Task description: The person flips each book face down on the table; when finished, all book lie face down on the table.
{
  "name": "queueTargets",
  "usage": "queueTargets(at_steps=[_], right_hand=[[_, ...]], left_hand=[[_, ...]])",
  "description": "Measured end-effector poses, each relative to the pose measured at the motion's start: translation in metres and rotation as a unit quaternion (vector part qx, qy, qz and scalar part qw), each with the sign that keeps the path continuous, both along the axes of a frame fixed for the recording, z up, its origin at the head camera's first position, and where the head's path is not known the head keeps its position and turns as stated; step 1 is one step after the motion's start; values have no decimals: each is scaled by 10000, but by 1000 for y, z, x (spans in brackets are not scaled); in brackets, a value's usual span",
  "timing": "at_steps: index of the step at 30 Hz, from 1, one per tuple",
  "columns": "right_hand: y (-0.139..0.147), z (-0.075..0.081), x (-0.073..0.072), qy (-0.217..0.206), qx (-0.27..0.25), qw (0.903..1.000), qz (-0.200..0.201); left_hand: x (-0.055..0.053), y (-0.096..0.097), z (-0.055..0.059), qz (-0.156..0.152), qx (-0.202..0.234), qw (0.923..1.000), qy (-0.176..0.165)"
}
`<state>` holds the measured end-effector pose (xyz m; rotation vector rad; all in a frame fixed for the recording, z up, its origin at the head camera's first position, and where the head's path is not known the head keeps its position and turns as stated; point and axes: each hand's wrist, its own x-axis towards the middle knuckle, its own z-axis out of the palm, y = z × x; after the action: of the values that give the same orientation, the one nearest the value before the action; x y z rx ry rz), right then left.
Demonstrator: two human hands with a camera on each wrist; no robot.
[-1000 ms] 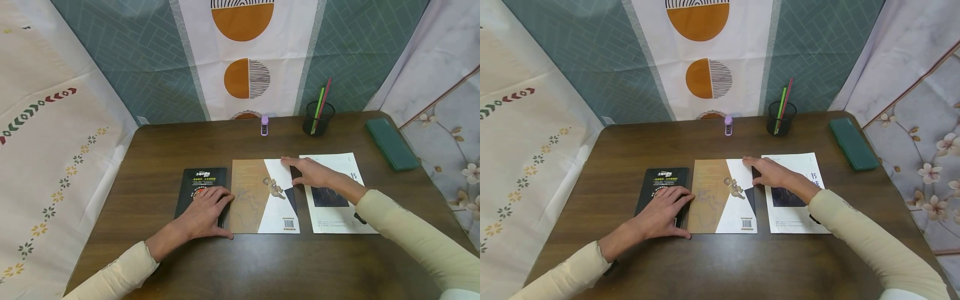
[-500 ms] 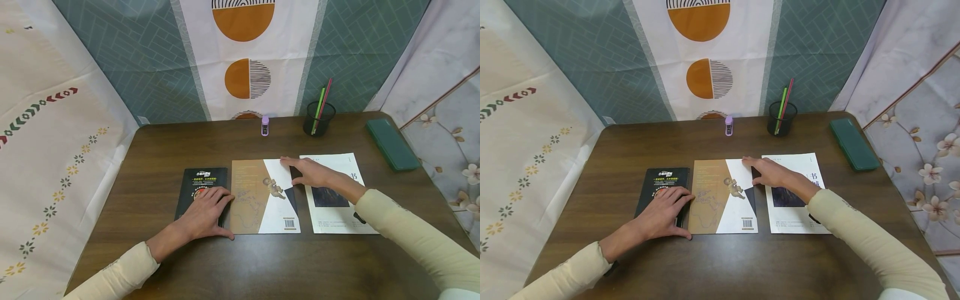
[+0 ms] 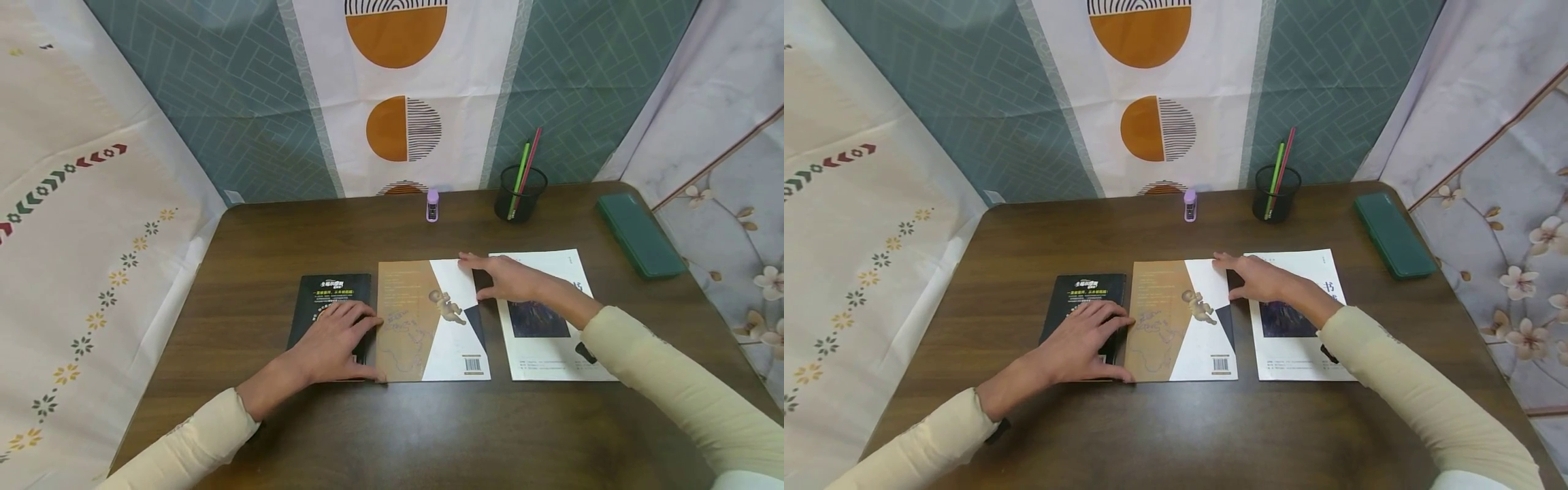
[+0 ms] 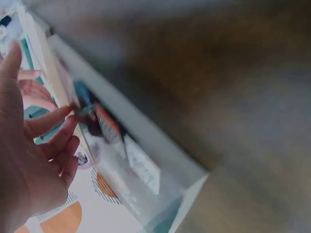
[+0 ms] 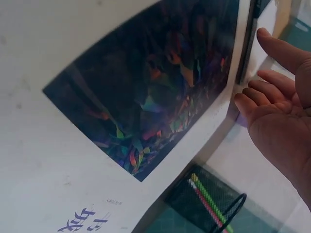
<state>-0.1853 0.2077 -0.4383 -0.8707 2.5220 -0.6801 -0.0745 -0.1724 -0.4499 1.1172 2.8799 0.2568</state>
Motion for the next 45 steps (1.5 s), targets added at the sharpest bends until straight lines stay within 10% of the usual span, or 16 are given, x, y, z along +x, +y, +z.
queueTargets(at_steps=[12,20,27,45], right_hand=[[43,20,-13,-64,-1057,9868,-1223],[88,22,-9,-329,-794,9756,-2020],[128,14,-2,-519,-572,9649,-2512],[157,-5,11,-628,-721,9589,-2672]], left_hand=[[-44,35,20,374,1124,9915,-531],[-70,89,17,81,2444,9587,-1449],[-71,144,12,97,2558,9345,-2475],[-9,234,3,-499,176,9784,-2000]])
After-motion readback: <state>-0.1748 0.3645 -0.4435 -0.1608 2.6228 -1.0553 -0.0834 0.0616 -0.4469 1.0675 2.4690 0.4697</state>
